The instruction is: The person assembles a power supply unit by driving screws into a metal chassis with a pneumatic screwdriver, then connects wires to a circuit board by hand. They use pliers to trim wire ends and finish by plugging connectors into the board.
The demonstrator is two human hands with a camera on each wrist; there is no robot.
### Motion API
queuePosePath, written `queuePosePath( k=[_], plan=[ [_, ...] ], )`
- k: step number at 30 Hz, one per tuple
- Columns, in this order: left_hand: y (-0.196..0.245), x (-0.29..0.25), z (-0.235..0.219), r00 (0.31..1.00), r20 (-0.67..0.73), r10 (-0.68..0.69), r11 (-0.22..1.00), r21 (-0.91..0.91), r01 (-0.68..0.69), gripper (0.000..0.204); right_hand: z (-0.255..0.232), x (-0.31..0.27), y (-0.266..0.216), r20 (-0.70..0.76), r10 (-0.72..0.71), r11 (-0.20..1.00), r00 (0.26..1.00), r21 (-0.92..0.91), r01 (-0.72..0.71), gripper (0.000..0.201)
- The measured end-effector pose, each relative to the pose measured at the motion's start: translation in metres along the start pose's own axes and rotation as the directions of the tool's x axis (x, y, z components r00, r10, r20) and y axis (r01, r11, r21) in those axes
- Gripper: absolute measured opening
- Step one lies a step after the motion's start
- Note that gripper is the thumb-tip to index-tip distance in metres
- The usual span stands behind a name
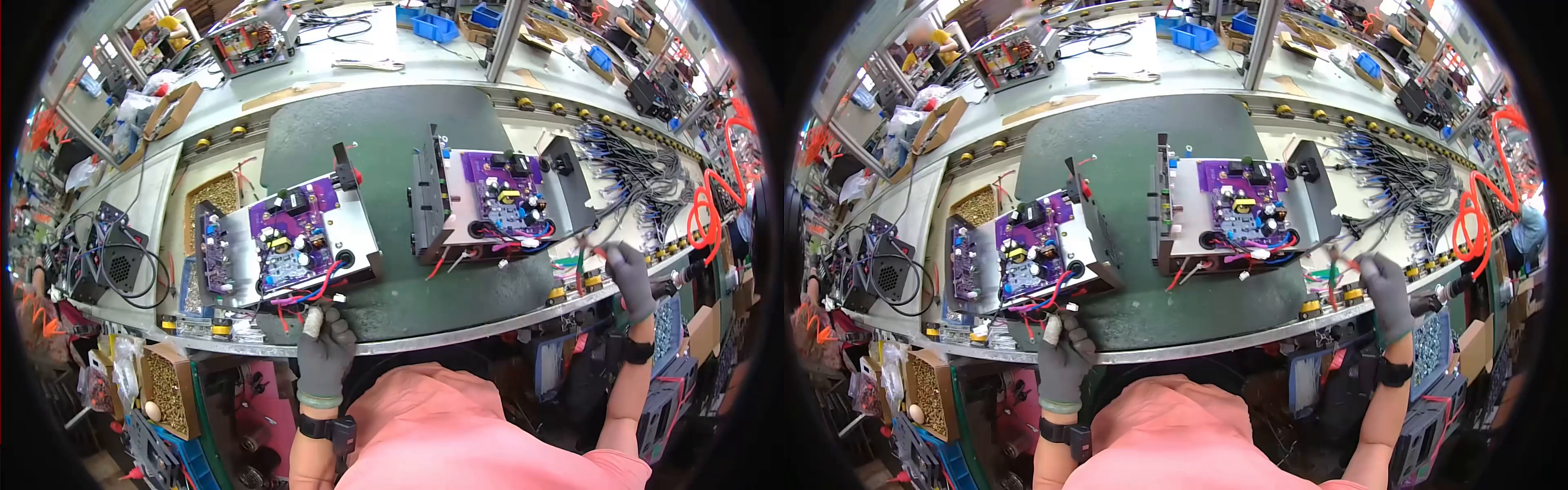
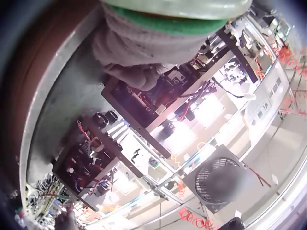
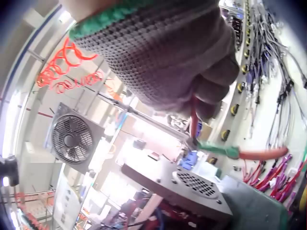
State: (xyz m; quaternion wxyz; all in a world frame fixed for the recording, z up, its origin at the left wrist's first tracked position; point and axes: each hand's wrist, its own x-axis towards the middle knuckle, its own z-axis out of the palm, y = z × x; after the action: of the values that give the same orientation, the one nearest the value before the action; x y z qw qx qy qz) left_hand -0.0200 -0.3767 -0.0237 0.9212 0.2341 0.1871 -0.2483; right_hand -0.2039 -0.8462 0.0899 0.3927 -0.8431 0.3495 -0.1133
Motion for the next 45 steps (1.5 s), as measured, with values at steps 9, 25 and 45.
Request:
queuePosePath(
  k=[9, 25, 45],
  plan=[
    [0.013, -0.018, 0.005, 0.939, -0.059, 0.338, 0.678, 0.707, -0.200, 0.013, 0.144, -0.012, -0.028, 0.582, -0.374, 0.668, 0.722, -0.372, 0.645, 0.042],
    [0.047, -0.008, -0.039, 0.779, 0.364, 0.510, -0.332, 0.919, -0.211, 0.023, 0.237, -0.061, -0.098, 0.628, -0.464, 0.765, 0.625, -0.072, 0.640, 0.053],
    [0.063, -0.019, -0.022, 0.811, 0.365, 0.458, -0.527, 0.846, -0.082, 0.024, 0.298, -0.061, -0.187, 0.845, -0.397, 0.791, 0.360, 0.116, 0.600, 0.061]
  ],
)
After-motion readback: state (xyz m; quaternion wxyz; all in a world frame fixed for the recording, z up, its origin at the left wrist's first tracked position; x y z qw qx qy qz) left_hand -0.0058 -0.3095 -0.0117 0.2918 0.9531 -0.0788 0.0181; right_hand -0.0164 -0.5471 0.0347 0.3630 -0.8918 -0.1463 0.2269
